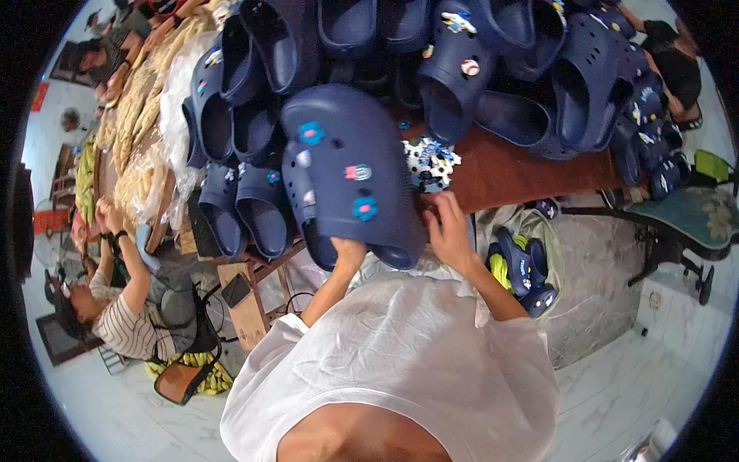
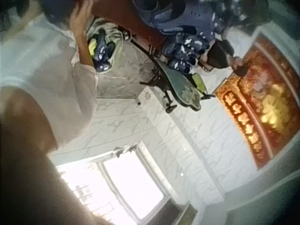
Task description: Attaching decorative charms to blue clogs by pressing them into pre-drilled holes.
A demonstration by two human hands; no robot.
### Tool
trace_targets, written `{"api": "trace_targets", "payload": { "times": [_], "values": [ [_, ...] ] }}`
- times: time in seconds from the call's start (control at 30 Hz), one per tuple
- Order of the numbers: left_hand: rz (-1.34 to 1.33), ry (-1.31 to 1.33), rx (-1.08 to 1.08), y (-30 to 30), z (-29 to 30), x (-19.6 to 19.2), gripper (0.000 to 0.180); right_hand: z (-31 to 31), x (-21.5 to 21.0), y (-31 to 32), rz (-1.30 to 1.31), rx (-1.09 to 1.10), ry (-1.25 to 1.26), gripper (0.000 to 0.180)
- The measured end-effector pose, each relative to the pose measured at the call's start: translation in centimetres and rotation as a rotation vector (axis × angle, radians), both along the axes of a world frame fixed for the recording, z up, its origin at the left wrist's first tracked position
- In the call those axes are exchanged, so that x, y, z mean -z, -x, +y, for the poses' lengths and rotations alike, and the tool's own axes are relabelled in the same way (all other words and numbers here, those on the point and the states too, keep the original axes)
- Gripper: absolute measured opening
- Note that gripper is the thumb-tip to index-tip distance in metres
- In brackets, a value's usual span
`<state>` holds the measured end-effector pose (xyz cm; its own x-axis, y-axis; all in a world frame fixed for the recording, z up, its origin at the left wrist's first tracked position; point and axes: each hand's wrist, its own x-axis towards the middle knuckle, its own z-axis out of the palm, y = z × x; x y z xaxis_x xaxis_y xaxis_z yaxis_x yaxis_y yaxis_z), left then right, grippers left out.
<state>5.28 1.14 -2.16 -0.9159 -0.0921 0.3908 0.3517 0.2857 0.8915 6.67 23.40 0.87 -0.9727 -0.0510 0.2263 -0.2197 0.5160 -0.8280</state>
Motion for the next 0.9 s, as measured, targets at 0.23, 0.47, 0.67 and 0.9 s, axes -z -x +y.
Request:
{"api": "trace_targets", "payload": {
  "times": [0.23,0.47,0.67,0.9],
  "values": [
    [-0.237,-0.28,-0.033,-2.2,-2.8,3.1,0.04,-3.8,-1.7,3.0,-0.054,0.037,-0.243,0.048],
    [0.131,0.405,-0.231,-2.7,-6.4,10.5,0.041,-5.5,0.4,4.3,-0.145,0.133,-0.32,0.037],
    [0.267,0.568,-0.218,-2.5,-6.2,9.5,0.038,-4.0,-0.2,3.3,0.05,0.201,-0.317,0.039],
    [0.373,0.728,-0.23,-2.5,-6.0,7.3,0.036,3.7,2.1,-2.2,0.263,0.297,-0.082,0.053]
  ]
}}
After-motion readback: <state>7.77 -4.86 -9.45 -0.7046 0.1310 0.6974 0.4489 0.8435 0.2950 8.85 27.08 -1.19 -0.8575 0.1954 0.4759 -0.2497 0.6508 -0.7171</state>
